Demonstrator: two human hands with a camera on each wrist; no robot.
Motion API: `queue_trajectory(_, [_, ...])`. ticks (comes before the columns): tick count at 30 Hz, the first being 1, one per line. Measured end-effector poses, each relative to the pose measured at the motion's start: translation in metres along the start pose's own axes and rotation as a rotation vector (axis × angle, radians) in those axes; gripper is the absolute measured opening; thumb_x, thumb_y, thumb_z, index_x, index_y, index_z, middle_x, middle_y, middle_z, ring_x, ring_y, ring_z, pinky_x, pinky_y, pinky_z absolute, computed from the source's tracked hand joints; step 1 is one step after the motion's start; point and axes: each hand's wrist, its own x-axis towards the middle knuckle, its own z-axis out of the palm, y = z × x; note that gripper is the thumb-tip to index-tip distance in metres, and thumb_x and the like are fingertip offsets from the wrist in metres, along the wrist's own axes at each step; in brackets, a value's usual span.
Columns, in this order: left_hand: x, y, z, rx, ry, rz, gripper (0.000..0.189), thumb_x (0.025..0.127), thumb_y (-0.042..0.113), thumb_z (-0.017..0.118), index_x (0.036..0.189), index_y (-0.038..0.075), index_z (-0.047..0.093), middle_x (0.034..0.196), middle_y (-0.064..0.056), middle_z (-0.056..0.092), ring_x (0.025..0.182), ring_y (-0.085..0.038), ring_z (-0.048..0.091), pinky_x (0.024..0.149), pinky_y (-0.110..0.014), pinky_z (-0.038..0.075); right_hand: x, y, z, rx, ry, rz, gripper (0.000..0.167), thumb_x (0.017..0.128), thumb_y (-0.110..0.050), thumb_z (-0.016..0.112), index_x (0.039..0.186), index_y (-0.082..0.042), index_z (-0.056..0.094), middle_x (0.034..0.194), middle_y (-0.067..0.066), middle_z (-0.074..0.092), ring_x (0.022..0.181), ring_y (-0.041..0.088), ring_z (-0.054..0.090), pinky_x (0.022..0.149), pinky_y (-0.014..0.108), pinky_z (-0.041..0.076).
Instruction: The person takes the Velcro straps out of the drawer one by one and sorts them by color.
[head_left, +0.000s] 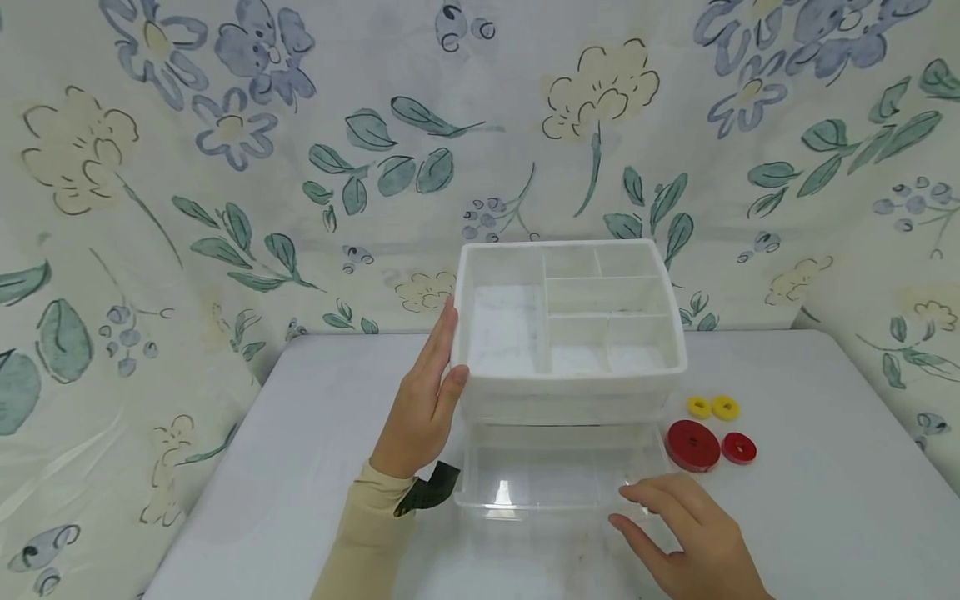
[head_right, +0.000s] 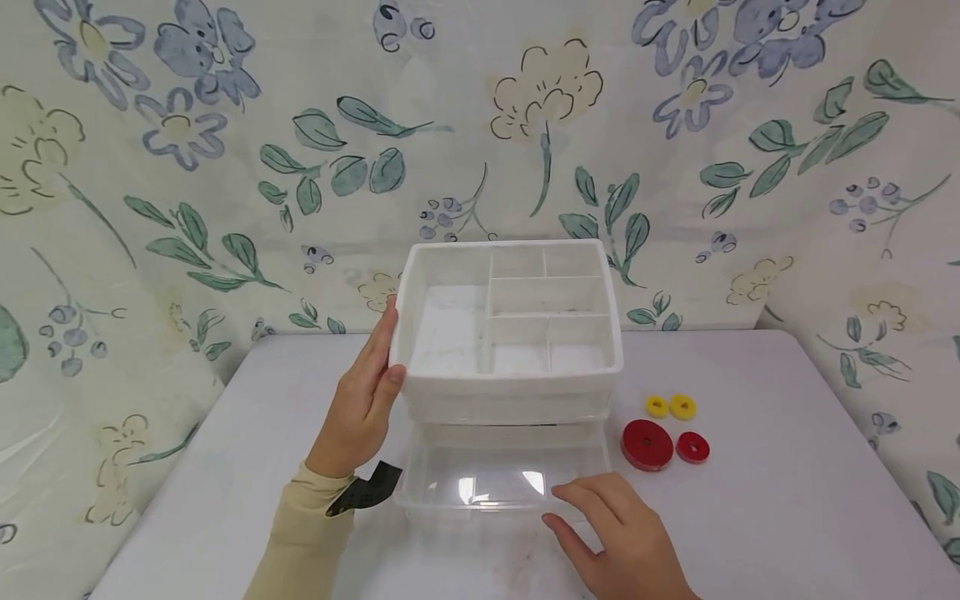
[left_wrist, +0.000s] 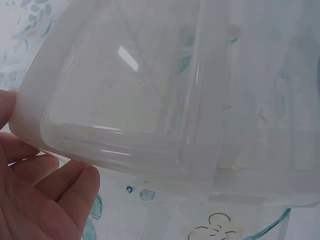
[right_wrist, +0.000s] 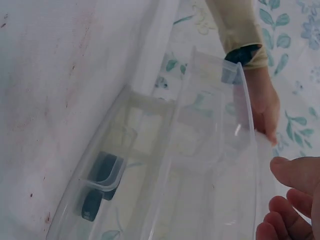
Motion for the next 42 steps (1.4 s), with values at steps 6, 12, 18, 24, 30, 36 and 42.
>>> queue_trajectory(6, [-0.001,-0.001,0.001,-0.008,0.000,0.004,0.063,0.110,0.040,0.034,0.162,0.008,0.015,0.168,-0.011,0.015,0.153,-0.023,0.017,0.122,-0.034,0.019,-0.006,-0.009,0.009,-0.017,-0.046,-0.006,0.043,0.101,-0.050,0.056,0.092,-0.011,0.072,0.085,-0.004,0.066,0.067,0.007,0.059,0.063,0.011,0.053])
queue_trajectory(12, [0.000,-0.001,0.001,-0.003,0.002,0.008,0.063,0.111,0.039,0.034,0.162,0.008,0.015,0.168,-0.011,0.015,0.153,-0.023,0.018,0.122,-0.034,0.019,-0.010,-0.020,0.019,-0.048,-0.131,0.023,0.043,0.102,-0.054,0.049,0.089,-0.017,0.068,0.075,-0.008,0.065,0.062,0.004,0.060,0.059,0.008,0.050])
queue_trajectory(18, [0.001,-0.001,0.001,0.005,0.006,0.013,0.063,0.111,0.039,0.034,0.161,0.008,0.015,0.168,-0.010,0.015,0.153,-0.024,0.018,0.123,-0.035,0.019,-0.011,-0.022,0.028,-0.016,-0.147,-0.040,0.039,0.104,-0.048,0.051,0.088,-0.016,0.067,0.074,-0.008,0.068,0.060,0.004,0.062,0.058,0.009,0.051])
queue_trajectory(24, [0.001,0.000,0.001,0.002,0.004,0.009,0.062,0.111,0.036,0.036,0.161,0.007,0.016,0.168,-0.011,0.015,0.153,-0.024,0.017,0.123,-0.035,0.018,-0.013,-0.020,0.034,-0.059,-0.159,-0.115,0.040,0.106,-0.044,0.049,0.088,-0.014,0.069,0.071,-0.006,0.068,0.057,0.004,0.063,0.058,0.011,0.052])
queue_trajectory(30, [0.000,-0.001,0.001,0.001,0.001,0.002,0.062,0.111,0.037,0.035,0.162,0.008,0.015,0.168,-0.011,0.015,0.153,-0.022,0.018,0.122,-0.034,0.019,-0.015,-0.017,0.041,-0.058,-0.145,-0.154,0.044,0.108,-0.040,0.045,0.085,-0.011,0.070,0.067,-0.004,0.065,0.053,0.005,0.061,0.055,0.010,0.051])
queue_trajectory(36, [0.000,0.000,0.001,0.002,0.000,-0.004,0.062,0.111,0.039,0.034,0.162,0.008,0.015,0.168,-0.009,0.015,0.153,-0.022,0.017,0.123,-0.035,0.018,-0.016,-0.013,0.049,-0.067,-0.075,-0.196,0.041,0.108,-0.034,0.048,0.083,-0.010,0.069,0.065,-0.002,0.064,0.051,0.006,0.060,0.051,0.011,0.050])
queue_trajectory(42, [0.000,-0.001,0.001,0.008,0.005,-0.002,0.064,0.110,0.041,0.032,0.162,0.008,0.015,0.168,-0.008,0.015,0.153,-0.023,0.018,0.122,-0.035,0.019,-0.015,-0.011,0.054,-0.089,-0.018,-0.227,0.038,0.107,-0.028,0.049,0.080,-0.009,0.068,0.065,-0.002,0.064,0.051,0.007,0.060,0.050,0.014,0.051])
